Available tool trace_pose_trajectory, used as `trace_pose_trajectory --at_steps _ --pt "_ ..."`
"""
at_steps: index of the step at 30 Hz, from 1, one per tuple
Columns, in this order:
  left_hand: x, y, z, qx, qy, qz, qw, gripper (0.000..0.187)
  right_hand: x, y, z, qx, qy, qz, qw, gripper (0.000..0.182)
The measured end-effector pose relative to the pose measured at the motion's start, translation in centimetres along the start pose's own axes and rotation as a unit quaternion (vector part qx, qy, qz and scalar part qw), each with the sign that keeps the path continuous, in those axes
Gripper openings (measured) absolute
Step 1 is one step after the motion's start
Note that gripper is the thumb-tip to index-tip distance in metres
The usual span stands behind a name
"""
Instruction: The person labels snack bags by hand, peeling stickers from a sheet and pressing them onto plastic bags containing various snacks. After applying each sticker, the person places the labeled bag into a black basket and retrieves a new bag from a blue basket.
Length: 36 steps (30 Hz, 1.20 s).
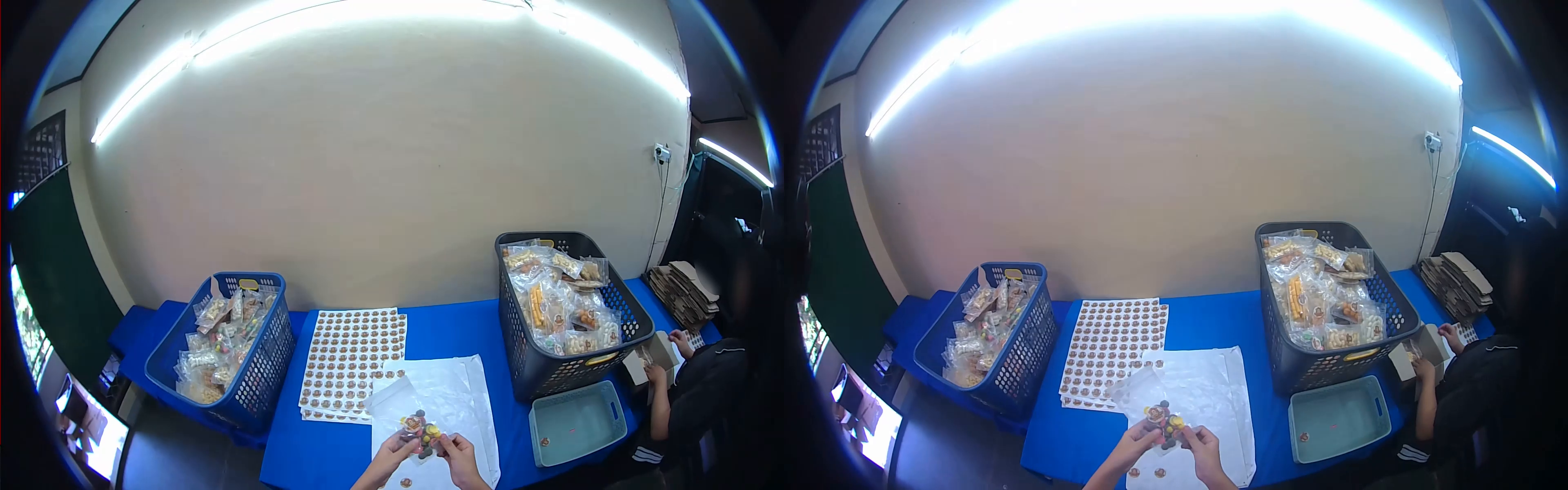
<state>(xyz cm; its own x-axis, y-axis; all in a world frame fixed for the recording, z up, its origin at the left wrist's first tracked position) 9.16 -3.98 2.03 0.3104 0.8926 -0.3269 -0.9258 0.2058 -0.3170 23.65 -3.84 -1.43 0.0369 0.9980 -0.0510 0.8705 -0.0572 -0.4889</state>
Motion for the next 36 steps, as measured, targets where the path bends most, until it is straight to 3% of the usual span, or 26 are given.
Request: trace_pose_trajectory --at_steps 3,6,10,14,19,20,22,24,25,28,29,30,31,34,35,36 --pt "1.0 1.5 -0.9 -0.067 0.006 0.039 0.997 0.036 -0.5 -1.0 0.9 -0.028 -0.036 -0.06 0.997 0.023" --pt "0.3 1.0 0.5 -0.009 -0.038 0.042 0.998 0.034 -0.9 -2.3 0.4 -0.141 -0.028 -0.17 0.975 0.028" --pt "0.0 1.6 0.6 0.04 -0.024 0.041 0.998 0.04 0.4 -1.4 1.2 -0.107 -0.026 -0.148 0.983 0.023" --pt "-0.9 1.9 1.2 0.005 -0.031 0.039 0.999 0.048 3.6 -0.1 -1.8 -0.12 0.012 -0.076 0.99 0.023" --pt "-2.4 5.6 0.6 0.029 0.029 0.09 0.995 0.04 9.4 2.9 -13.8 -0.141 0.231 0.065 0.96 0.026" --pt "-2.7 6.7 0.4 0.039 0.041 0.105 0.993 0.038 10.3 4.4 -15.7 -0.143 0.246 0.105 0.953 0.027" --pt "-3.1 8.9 -0.8 0.023 0.015 0.123 0.992 0.033 11.7 6.5 -18.0 -0.025 0.229 0.129 0.965 0.037" --pt "-3.4 11.1 -2.1 -0.01 -0.034 0.139 0.99 0.028 11.1 7.0 -18.5 -0.012 0.217 0.147 0.965 0.032" --pt "-3.3 12.3 -2.1 -0.027 -0.061 0.148 0.987 0.026 11.2 7.3 -17.6 -0.032 0.206 0.136 0.969 0.029" --pt "-3.1 15.3 -2.7 -0.021 -0.023 0.126 0.992 0.035 9.5 7.6 -11.4 -0.069 0.143 0.111 0.981 0.017" --pt "-3.3 15.8 -2.2 -0.009 -0.02 0.125 0.992 0.034 8.6 7.2 -8.7 -0.07 0.103 0.144 0.982 0.015" --pt "-3.5 16.1 -1.2 0.002 -0.019 0.125 0.992 0.032 8.4 7.5 -5.4 -0.067 0.08 0.096 0.99 0.017" --pt "-3.7 16.6 0.1 0.011 -0.019 0.128 0.992 0.031 7.8 7.7 -2.1 -0.125 0.029 0.126 0.984 0.02" --pt "-5.0 19.8 5.4 -0.02 0.051 0.083 0.995 0.034 6.1 5.7 5.9 -0.063 -0.062 0.127 0.988 0.031" --pt "-5.8 21.3 7.9 0.021 -0.015 0.081 0.996 0.03 5.0 2.7 6.2 -0.043 -0.063 0.151 0.986 0.03" --pt "-6.7 22.8 10.2 0.062 -0.077 0.083 0.992 0.025 5.2 4.0 10.0 -0.008 -0.067 0.13 0.989 0.022"
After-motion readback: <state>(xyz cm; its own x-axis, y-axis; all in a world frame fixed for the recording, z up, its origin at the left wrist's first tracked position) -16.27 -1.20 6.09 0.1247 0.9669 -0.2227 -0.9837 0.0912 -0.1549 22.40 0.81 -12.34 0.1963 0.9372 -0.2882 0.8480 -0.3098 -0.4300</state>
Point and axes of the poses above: each hand's wrist, its own x-axis towards the middle knuckle, its own y-axis out of the back of the hand, z = x × y, the point moved 4 cm from there along x, towards the middle knuckle, and after that the axes turned 8 degrees about y, right-handed, at the moved point
